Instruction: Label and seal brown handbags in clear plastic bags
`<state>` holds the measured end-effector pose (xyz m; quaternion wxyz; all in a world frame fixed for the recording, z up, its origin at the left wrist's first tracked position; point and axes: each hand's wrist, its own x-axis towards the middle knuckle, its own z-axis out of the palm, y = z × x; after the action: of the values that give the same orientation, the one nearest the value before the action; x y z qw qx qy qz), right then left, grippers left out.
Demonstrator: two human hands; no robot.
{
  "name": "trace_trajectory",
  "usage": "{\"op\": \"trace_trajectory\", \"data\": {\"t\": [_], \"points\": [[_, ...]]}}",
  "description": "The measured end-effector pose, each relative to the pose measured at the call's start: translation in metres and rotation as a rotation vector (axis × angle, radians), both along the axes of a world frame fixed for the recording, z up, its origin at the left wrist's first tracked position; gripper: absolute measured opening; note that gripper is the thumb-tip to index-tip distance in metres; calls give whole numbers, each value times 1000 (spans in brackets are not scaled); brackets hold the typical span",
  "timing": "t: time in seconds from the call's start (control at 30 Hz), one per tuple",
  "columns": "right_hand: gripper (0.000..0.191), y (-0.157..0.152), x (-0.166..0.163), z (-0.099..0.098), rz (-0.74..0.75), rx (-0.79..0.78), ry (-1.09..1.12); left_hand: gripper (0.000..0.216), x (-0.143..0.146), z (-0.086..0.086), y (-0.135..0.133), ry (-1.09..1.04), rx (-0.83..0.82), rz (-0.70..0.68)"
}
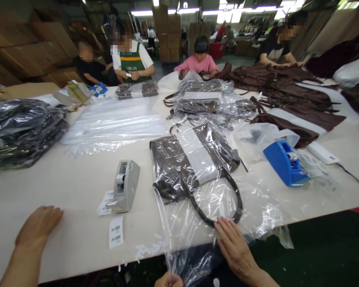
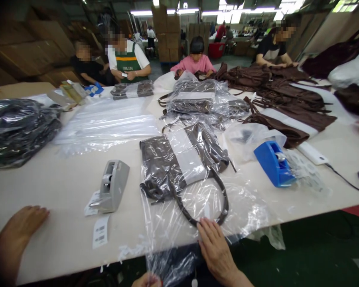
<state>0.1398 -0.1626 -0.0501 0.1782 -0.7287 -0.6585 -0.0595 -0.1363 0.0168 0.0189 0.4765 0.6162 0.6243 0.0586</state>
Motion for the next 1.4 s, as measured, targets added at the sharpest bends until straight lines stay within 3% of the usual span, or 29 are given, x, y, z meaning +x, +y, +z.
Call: {"op": "trace_trajectory", "data": {"t": [0.1, 0.2, 0.27, 0.37, 0.47, 0.53, 0.63, 0.73, 0.8, 0.93, 1.03, 1.1, 1.2, 1.33, 1.4], "points": [[50, 23, -17, 17, 134, 37, 176, 35, -27, 41, 78, 17, 142, 77], [47, 48, -32, 16, 167, -5, 346, 24, -53, 69, 153, 38, 388, 95], [44, 59, -38, 8, 123, -38, 463, 23, -63, 74, 184, 28, 472, 101], [41, 66, -40, -2, 50, -57, 605, 26, -70, 70, 196, -6, 567, 84], [39, 71, -39, -2, 32, -71, 720, 32, -57, 67, 171, -31, 581, 65], [39, 76, -39, -1, 20, -115, 799, 39, -32, 68, 130, -56, 525, 26], [40, 84, -37, -1, -21, -179, 870, 42, 24, 61, 47, -174, 148, -142], [46, 87, -33, 0, -70, -215, 1006, 31, 77, 45, -21, -217, 25, -251], [55, 84, -28, 5, -122, -234, 1204, 29, 102, 36, -43, -249, -24, -298], [68, 64, -17, 24, -264, -187, 1686, 31, 142, 29, -46, -342, -124, -379], [63, 43, -7, 40, -227, -36, 1854, 33, 175, 28, -37, -409, -142, -402], [57, 34, 1, 48, -156, 37, 1819, 32, 197, 24, -31, -427, -124, -411], [63, 36, 10, 51, -140, 41, 1639, 32, 227, 13, -23, -398, -67, -448], [38, 63, 20, 42, -442, 170, 1538, 33, 255, 2, -11, -342, 77, -518], [36, 76, 28, 36, -552, 212, 1574, 33, 259, 1, -6, -342, 180, -558]]}}
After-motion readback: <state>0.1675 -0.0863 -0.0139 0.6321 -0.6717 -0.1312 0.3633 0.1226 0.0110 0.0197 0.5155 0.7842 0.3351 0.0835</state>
